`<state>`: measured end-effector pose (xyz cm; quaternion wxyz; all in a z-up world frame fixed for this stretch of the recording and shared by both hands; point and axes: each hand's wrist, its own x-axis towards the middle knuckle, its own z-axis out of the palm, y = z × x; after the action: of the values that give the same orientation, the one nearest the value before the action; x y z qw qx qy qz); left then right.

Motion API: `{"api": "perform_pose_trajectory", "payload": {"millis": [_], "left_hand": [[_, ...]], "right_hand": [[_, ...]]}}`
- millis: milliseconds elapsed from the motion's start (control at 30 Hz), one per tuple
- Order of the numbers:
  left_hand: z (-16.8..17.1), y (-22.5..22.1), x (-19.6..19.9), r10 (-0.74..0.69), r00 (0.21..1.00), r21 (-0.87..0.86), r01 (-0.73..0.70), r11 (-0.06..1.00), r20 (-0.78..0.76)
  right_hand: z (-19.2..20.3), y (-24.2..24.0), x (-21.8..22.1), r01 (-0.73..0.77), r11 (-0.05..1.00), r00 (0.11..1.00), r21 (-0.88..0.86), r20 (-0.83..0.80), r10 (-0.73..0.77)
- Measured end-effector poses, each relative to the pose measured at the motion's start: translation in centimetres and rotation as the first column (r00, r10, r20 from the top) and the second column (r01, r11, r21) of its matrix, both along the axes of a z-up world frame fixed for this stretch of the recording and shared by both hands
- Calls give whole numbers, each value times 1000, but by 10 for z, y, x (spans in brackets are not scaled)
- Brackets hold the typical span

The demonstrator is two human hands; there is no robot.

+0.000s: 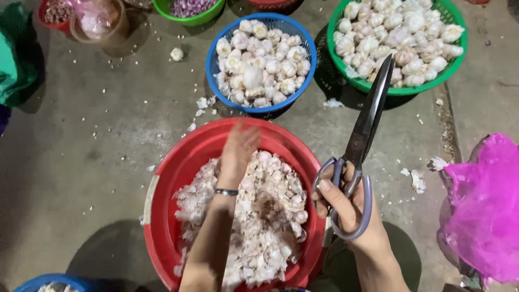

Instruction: Trimming roots and stems from garlic bulbs using scissors and peeling outer skins by hand

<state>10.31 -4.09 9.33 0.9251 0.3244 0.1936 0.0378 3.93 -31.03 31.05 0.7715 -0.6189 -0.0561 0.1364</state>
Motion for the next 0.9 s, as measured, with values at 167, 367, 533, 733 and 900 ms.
{"api": "perform_pose_trajectory", "payload": {"millis": [167,367,533,733,900], "left_hand": [[-217,-6,37,-146,902,893,358,-275,-406],[-248,-24,23,24,819,427,323,-845,-573],[-224,-24,17,64,677,386,491,-781,-733],[-157,-39,-42,-115,691,661,719,215,-714],[-105,-32,-127,-85,850,193,214,958,-519]], "right_hand": [[5,-7,-3,-5,999,993,-36,-115,1],[-11,-14,-3,-18,1000,969,-4,-247,16],[-16,-6,-4,31,998,929,61,-369,-7],[-33,4,-3,-73,993,974,-90,-219,52],[-58,23,0,-166,764,980,-623,-188,59]]}}
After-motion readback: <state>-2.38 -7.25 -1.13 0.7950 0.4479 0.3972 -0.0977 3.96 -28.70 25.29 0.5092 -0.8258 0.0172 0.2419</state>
